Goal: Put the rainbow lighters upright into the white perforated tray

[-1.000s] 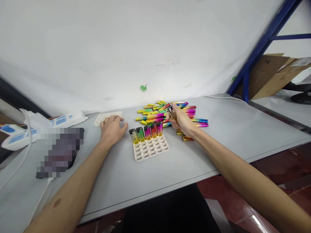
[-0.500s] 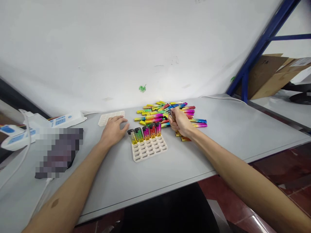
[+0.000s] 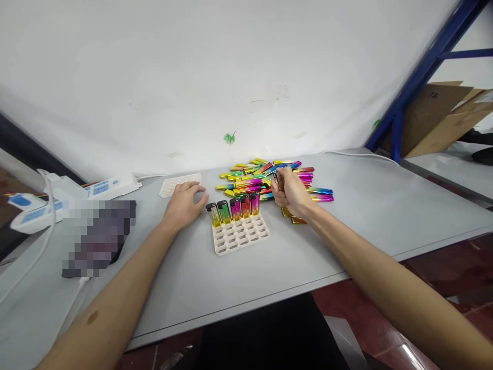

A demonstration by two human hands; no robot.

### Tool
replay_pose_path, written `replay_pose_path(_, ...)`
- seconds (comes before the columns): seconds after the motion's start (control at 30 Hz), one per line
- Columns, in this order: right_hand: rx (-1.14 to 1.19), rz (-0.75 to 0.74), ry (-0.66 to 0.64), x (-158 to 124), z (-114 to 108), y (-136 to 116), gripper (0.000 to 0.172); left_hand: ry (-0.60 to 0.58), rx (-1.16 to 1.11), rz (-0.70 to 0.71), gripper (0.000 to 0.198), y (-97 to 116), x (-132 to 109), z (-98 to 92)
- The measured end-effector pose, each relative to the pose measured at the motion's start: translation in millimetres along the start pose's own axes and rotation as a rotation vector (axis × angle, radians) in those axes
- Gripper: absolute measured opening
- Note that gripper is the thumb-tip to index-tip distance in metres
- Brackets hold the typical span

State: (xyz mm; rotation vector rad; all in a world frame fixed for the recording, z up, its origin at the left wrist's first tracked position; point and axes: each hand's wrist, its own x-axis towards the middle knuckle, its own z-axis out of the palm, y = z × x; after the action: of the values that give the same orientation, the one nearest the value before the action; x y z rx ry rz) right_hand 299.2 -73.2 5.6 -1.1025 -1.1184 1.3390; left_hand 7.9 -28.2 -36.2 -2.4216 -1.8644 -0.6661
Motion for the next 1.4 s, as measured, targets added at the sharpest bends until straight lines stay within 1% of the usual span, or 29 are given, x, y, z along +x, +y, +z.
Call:
replay_pose_path(0.23,-0.031,-0.019,-0.004,0.6,0.5,2.4,0.054,0.004,-0.001,0.006,0.036,-0.2,-0.1,0.5)
replay_pose_path(0.3,-0.041,-0.076,-0.022,0.7,0.1,3.7,0.053,0.004,-0.003,0.008,0.035,-0.4,-0.3,0.8)
replay_pose_path(0.4,-0.066,-0.199,-0.04,-1.9,-0.2,1.9,0.046,0.003,-0.009,0.003,0.036,-0.1,-1.1,0.7)
replay_pose_path(0.57,-0.281,-0.345,-0.069,-15.0,2.1,-8.9,0.025,0.003,-0.027,-0.011,0.035,1.5,-2.1,0.3)
replay_pose_path(0.63,-0.36,-0.394,-0.05,-21.8,3.3,-12.9,0.023,0.007,-0.032,-0.007,0.034,1.4,-2.1,0.9)
replay_pose_path(0.73,-0.379,-0.445,0.01,-34.6,7.5,-19.1,0.024,0.014,-0.037,0.011,0.034,-0.1,-2.6,2.5)
replay_pose_path(0.8,-0.361,-0.454,-0.013,-46.1,14.5,-24.2,0.026,0.021,-0.041,0.025,0.035,-1.2,-3.4,3.6)
replay_pose_path(0.87,-0.396,-0.473,-0.074,-58.5,25.6,-29.0,0.027,0.028,-0.046,0.034,0.036,-2.0,-4.4,4.4)
replay_pose_path(0.97,-0.567,-0.535,-0.171,-71.5,47.4,-30.0,0.024,0.037,-0.054,0.04,0.038,-2.0,-5.8,4.9)
replay_pose_path(1.07,-0.761,-0.569,-0.226,-72.1,67.0,-20.3,0.017,0.041,-0.061,0.04,0.038,-1.2,-6.6,4.6)
replay_pose_path(1.13,-0.866,-0.58,-0.233,-68.4,75.8,-11.2,0.014,0.042,-0.065,0.044,0.037,-0.7,-7.0,4.1)
replay_pose_path(1.27,-1.039,-0.585,-0.251,-65.1,84.3,-1.0,0.016,0.036,-0.072,0.041,0.037,0.1,-7.7,2.6)
replay_pose_path(1.33,-1.133,-0.586,-0.236,-66.3,87.2,-0.2,0.015,0.031,-0.076,0.034,0.038,0.6,-8.1,1.9)
replay_pose_path(1.4,-1.224,-0.601,-0.193,-67.0,90.4,1.4,0.016,0.026,-0.08,0.029,0.039,1.1,-8.5,1.4)
